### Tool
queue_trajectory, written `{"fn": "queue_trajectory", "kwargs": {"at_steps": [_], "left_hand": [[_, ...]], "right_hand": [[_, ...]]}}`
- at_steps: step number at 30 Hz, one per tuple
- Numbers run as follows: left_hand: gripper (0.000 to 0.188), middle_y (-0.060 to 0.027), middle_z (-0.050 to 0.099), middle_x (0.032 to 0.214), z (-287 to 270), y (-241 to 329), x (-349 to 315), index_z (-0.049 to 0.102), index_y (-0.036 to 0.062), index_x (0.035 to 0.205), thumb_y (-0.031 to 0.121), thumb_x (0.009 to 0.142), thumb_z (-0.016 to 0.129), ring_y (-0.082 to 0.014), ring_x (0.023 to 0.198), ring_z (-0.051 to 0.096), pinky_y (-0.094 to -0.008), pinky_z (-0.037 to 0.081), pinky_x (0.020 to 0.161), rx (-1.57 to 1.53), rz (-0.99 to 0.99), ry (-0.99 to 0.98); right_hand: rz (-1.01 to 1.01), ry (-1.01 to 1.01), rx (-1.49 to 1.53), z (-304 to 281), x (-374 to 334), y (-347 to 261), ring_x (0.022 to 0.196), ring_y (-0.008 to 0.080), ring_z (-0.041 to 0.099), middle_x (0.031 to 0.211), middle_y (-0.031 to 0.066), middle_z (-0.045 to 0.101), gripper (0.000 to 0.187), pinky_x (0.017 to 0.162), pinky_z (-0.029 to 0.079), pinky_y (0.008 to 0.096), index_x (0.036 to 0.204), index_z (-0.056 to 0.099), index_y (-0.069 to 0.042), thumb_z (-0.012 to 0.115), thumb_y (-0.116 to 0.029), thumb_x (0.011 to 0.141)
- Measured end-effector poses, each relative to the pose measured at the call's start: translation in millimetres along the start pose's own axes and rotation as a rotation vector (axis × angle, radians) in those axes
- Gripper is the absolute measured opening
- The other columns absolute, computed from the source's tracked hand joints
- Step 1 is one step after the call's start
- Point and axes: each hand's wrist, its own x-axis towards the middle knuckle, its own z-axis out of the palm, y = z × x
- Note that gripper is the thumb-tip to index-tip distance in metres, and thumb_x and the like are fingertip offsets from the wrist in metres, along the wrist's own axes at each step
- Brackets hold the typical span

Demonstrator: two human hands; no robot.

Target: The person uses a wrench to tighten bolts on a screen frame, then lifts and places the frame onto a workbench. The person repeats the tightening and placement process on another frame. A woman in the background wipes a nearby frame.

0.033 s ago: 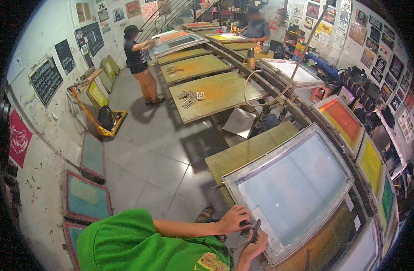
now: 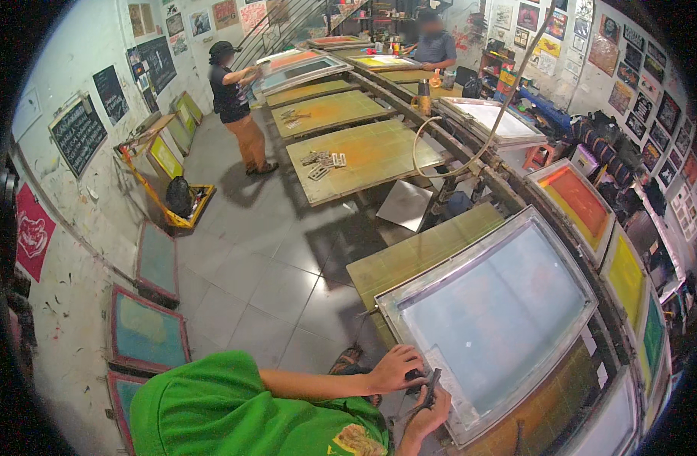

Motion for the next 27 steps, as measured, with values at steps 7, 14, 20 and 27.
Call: {"fn": "queue_trajectory", "kwargs": {"at_steps": [7, 14, 20, 27], "left_hand": [[0.029, -0.0089, 0.062, 0.119, -10, 2, 3, 0.075, 0.0173, 0.117, 0.032, 0.093, 0.082, -0.0371, 0.126, 0.057, -0.0534, 0.045, 0.111, -0.012, 0.15, 0.077], [0.022, -0.0091, 0.062, 0.117, -7, -9, 0, 0.075, 0.0145, 0.106, 0.032, 0.094, 0.081, -0.0366, 0.123, 0.057, -0.0519, 0.046, 0.108, -0.047, 0.138, 0.055], [0.027, -0.0085, 0.063, 0.117, -5, 11, 9, 0.072, 0.0118, 0.104, 0.035, 0.094, 0.08, -0.0359, 0.12, 0.057, -0.0511, 0.045, 0.109, 0.066, 0.046, 0.13], [0.022, -0.0059, 0.067, 0.114, -1, 18, 8, 0.073, 0.0118, 0.103, 0.026, 0.091, 0.083, -0.0317, 0.117, 0.06, -0.0516, 0.039, 0.118, -0.114, -0.035, 0.208]], "right_hand": [[0.045, 0.042, 0.231, 12, 0, 19, 0.081, 0.0203, 0.062, 0.092, 0.0103, 0.067, 0.021, 0.067, 0.049, 0.0325, 0.109, 0.074, 0.002, 0.081, 0.003, 0.089], [-0.07, 0.07, 0.017, 8, 6, 6, 0.077, 0.0198, 0.062, 0.09, 0.01, 0.069, 0.018, 0.068, 0.05, 0.0326, 0.108, 0.074, 0.002, 0.079, 0.004, 0.09], [-0.011, 0.03, 0.149, 16, 0, 33, 0.079, 0.0147, 0.065, 0.099, 0.0104, 0.074, 0.016, 0.07, 0.053, 0.0307, 0.11, 0.073, 0.003, 0.075, 0.004, 0.094], [0.056, 0.062, 0.237, 23, -6, 31, 0.083, 0.0157, 0.066, 0.099, 0.0112, 0.073, 0.016, 0.072, 0.055, 0.0331, 0.114, 0.071, 0.005, 0.073, 0.0, 0.099]]}}
